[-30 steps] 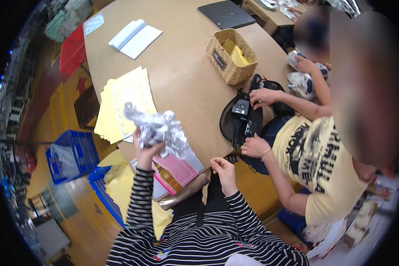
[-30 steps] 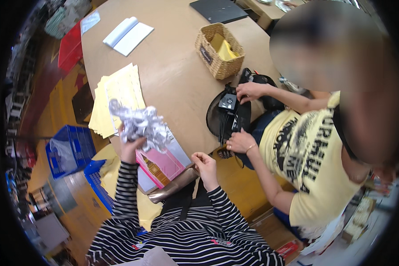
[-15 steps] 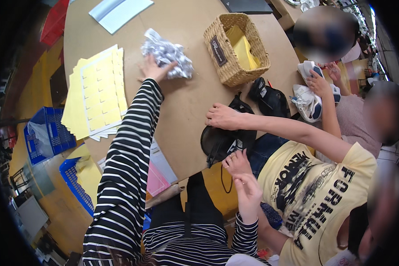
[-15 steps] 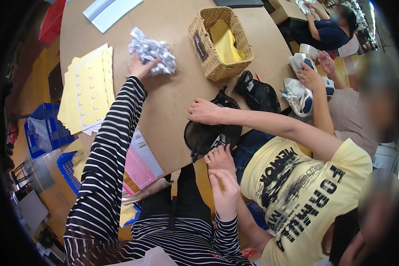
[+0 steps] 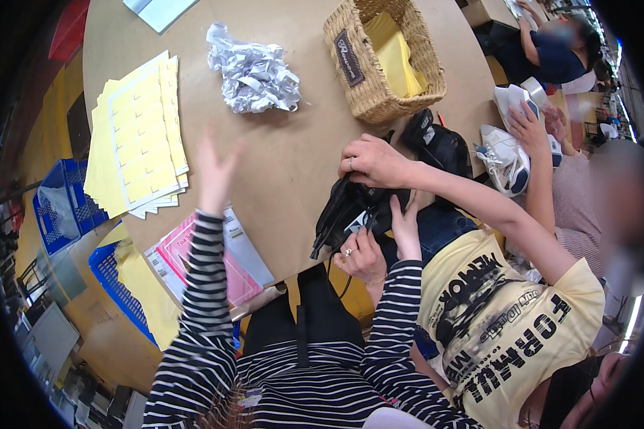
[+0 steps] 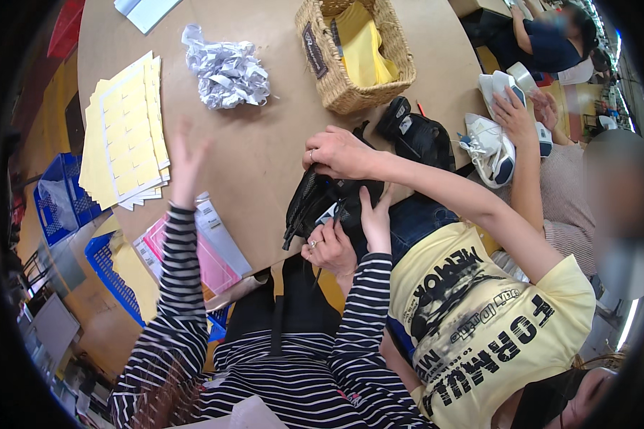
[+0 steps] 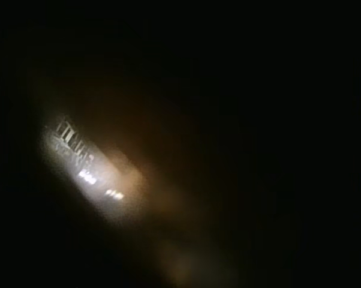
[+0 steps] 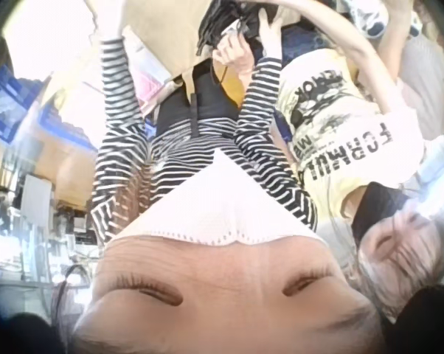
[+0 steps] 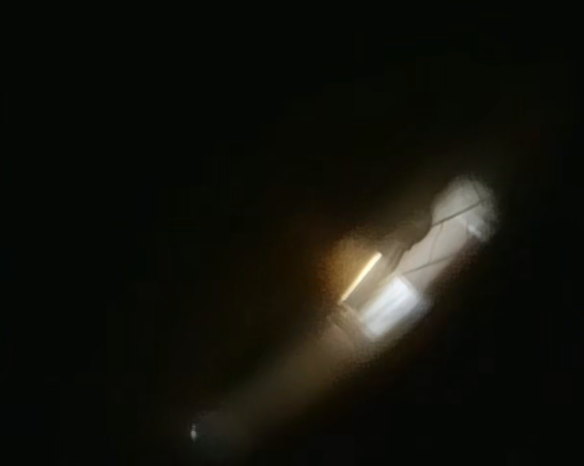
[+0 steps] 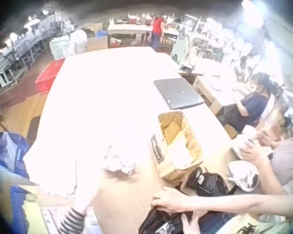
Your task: The person repeatedly picks yellow paper sheets and white ribbons, places the ribbons on the sheets, and stacks them in a blue basket. The person also handles a black bag and a power adapter, placing them on the table.
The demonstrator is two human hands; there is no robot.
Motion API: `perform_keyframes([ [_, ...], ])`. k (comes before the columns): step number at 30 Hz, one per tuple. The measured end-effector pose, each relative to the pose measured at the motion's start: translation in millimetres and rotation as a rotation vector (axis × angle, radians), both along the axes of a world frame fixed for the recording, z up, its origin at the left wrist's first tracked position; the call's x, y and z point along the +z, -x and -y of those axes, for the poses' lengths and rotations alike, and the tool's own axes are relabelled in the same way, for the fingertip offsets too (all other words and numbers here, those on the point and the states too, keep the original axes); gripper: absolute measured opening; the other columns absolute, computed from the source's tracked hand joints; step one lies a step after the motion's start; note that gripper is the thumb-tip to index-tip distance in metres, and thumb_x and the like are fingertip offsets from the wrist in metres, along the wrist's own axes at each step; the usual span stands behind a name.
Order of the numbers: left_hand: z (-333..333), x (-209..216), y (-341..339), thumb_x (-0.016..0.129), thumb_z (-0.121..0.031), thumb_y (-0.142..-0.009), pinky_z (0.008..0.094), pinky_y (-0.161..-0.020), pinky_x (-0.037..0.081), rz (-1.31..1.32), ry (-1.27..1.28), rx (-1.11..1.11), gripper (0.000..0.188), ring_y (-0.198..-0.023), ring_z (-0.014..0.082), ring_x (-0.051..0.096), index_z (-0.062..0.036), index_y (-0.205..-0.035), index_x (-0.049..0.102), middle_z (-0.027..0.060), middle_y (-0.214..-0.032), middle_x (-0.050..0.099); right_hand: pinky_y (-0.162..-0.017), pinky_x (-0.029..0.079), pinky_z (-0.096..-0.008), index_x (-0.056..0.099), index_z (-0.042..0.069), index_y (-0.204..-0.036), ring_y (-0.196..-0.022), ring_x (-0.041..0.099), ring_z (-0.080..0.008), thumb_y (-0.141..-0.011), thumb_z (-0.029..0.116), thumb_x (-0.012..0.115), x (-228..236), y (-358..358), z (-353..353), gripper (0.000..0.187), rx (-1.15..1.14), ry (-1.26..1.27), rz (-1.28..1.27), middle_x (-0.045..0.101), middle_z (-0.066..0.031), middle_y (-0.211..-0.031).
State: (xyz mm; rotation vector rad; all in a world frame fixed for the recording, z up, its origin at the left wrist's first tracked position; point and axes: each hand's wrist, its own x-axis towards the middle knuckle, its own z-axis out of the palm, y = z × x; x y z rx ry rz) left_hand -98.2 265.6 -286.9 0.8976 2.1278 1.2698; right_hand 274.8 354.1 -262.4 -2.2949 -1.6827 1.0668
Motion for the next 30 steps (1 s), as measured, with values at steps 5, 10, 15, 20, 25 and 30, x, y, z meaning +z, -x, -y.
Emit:
perform_keyframes([
  [5, 29, 2, -156, 0.067, -0.031, -0.088, 0.0372, -0.098, 0.045, 0.615, 0.227, -0.335, 0.06, -0.115, 0.0339, 0.059, -0.0012, -0.135, 0.047, 0.0252, -0.121, 0.06, -0.094, 0.044, -0.0383, 0.044, -0.006, -0.128, -0.109, 0.058, -0.0334, -0.089, 0.028, 0.064, 0, 26, 7, 0.055, -0.098, -0.075, -0.122, 0.059, -0.0254, -0.118],
  [10, 40, -3, -143, 0.058, -0.007, -0.087, 0.0338, -0.07, 0.052, 0.323, 0.24, -0.139, 0.022, -0.075, 0.0277, 0.068, 0.002, -0.106, 0.065, 0.0203, -0.084, 0.068, -0.089, 0.046, -0.0391, 0.046, -0.005, -0.118, -0.101, 0.06, -0.0353, -0.085, 0.028, 0.069, 12, 32, 12, 0.052, 0.016, -0.044, -0.168, 0.062, -0.0276, -0.109],
  [15, 52, 4, -90, 0.055, -0.008, -0.086, 0.0437, -0.076, 0.051, 0.095, 0.216, -0.078, 0.022, -0.087, 0.0401, 0.064, -0.0029, -0.106, 0.065, 0.0245, -0.09, 0.065, -0.075, 0.049, -0.0315, 0.052, -0.004, -0.1, -0.073, 0.052, -0.0157, -0.088, 0.028, 0.068, 14, 56, 40, 0.037, 0.061, 0.077, -0.23, 0.057, -0.0085, -0.081],
  [20, 46, 19, -57, 0.058, -0.008, -0.086, 0.0423, -0.076, 0.049, -0.331, 0.259, -0.131, 0.019, -0.087, 0.0377, 0.062, -0.0044, -0.103, 0.065, 0.0174, -0.092, 0.065, -0.059, 0.051, -0.032, 0.057, -0.005, -0.096, -0.06, 0.056, -0.0158, -0.09, 0.022, 0.067, 33, 70, 58, 0.03, 0.217, 0.21, -0.283, 0.059, -0.0093, -0.073],
  [25, 48, 38, -103, 0.063, -0.008, -0.086, 0.0361, -0.069, 0.051, -0.006, 0.047, 0.05, 0.012, -0.076, 0.0304, 0.065, -0.0002, -0.094, 0.065, 0.0148, -0.084, 0.065, -0.086, 0.048, -0.0324, 0.065, -0.001, -0.101, -0.095, 0.063, -0.0232, -0.084, 0.007, 0.067, 50, 82, 13, 0.019, 0.531, -0.356, -0.306, 0.067, -0.0137, -0.103],
  [30, 39, 9, -117, 0.064, -0.014, -0.09, 0.0255, -0.068, 0.052, 0.411, 0.342, 0.069, 0.024, -0.072, 0.0132, 0.066, 0.0056, -0.103, 0.067, 0.011, -0.081, 0.07, -0.096, 0.046, -0.0385, 0.058, 0.005, -0.12, -0.111, 0.056, -0.0309, -0.071, 0.009, 0.076, 27, 121, -22, 0.053, 1.112, -0.278, -0.355, 0.057, -0.0123, -0.125],
])
